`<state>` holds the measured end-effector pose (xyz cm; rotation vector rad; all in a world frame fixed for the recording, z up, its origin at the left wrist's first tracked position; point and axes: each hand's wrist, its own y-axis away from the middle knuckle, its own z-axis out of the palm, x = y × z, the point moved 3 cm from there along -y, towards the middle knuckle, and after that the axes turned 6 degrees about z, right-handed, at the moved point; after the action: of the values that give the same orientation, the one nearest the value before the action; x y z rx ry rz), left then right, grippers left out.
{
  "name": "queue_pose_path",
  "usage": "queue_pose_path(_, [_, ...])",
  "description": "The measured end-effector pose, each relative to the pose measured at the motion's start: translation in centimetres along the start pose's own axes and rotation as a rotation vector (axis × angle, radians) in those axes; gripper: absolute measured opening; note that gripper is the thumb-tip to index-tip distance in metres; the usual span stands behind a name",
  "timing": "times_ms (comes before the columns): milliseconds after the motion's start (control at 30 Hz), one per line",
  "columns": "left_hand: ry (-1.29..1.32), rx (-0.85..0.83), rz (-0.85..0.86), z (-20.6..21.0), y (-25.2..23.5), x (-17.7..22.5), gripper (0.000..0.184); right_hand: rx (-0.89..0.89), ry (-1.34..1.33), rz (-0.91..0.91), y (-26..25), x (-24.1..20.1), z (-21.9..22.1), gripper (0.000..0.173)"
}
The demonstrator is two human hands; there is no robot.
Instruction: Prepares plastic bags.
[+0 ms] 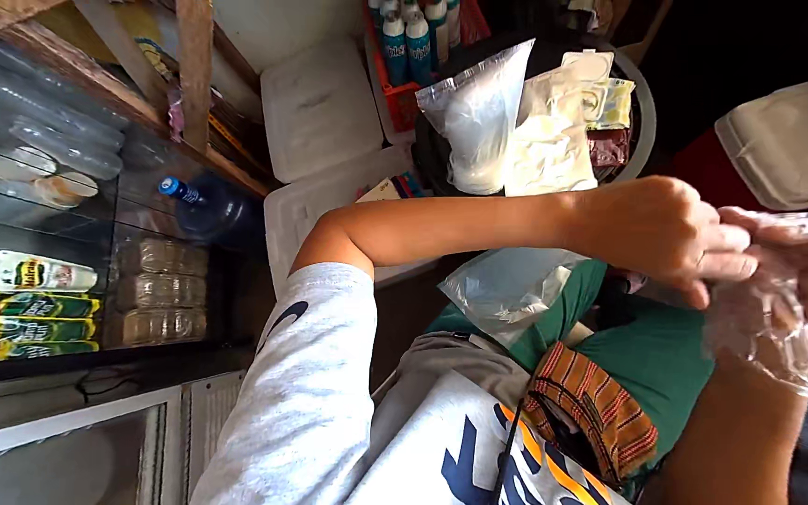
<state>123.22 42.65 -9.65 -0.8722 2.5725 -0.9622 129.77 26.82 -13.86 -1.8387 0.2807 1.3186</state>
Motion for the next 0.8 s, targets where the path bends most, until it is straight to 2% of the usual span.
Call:
queue_pose_path(67, [-0.028,0.046,0.115,4.8,2.7,-1.6,0.018,-0.082,-0.006,0.043,0.4,0.8,0.8,0.04])
queue_pose_path(133, [-0.028,0.055,0.193,7.9,4.0,-2.2,0.022,-0.107,0.049,0.078,1.0,1.1,1.7,0.043])
queue_pose_path(167, [-0.012,0.002,0.209,7.3,3.6,-1.7,0.023,-0.106,0.092,0.104,1.1,0.7,2.3,0.044])
queue_pose_path(200, [0.005,-0.08,0.221,5.3,2.4,-0.6,0.023,-0.107,0.116,0.112,1.2,0.8,2.6,0.043])
queue_pose_path(233, [0.022,-0.258,0.205,2.2,0.4,0.8,0.021,-0.111,0.128,0.111,1.5,1.2,2.6,0.043])
queue_pose_path(267, [0.042,-0.316,0.201,0.4,-0.8,1.7,0.019,-0.144,0.123,0.1,1.9,1.9,2.2,0.049])
queue_pose_path(333, [0.098,-0.252,0.2,-0.7,-1.4,1.8,0.017,-0.136,0.114,0.106,2.4,2.6,1.9,0.045])
queue_pose_path(367, [0.133,-0.185,0.168,-0.9,-1.4,1.6,0.019,-0.118,0.109,0.126,2.5,2.4,1.9,0.049])
queue_pose_path(400, [0.195,-0.089,0.103,-1.0,-1.4,1.4,0.021,-0.105,0.118,0.137,2.4,1.8,1.9,0.056])
queue_pose_path(433, [0.287,0.013,0.005,-1.2,-1.3,1.3,0.021,-0.071,0.098,0.145,2.2,1.0,2.0,0.054])
queue_pose_path(533, [0.648,0.401,-0.346,-0.5,-0.7,0.7,0.021,0.023,-0.003,0.065,1.5,-1.0,2.5,0.047])
queue_pose_path(600, [0.728,0.639,-0.542,0.9,-0.2,0.6,0.02,0.122,-0.003,0.012,1.3,-1.9,2.8,0.036])
queue_pose_path(700, [0.768,0.737,-0.819,2.8,0.4,0.8,0.037,0.281,0.032,-0.009,1.6,-1.9,3.0,0.015])
queue_pose_path(767, [0.863,0.686,-0.865,3.7,1.0,1.1,0.038,0.327,0.044,-0.046,2.3,-1.6,2.6,0.008])
queue_pose_path(800, [0.924,0.64,-0.845,3.9,1.4,1.3,0.033,0.325,0.025,-0.049,2.8,-1.5,2.3,0.008])
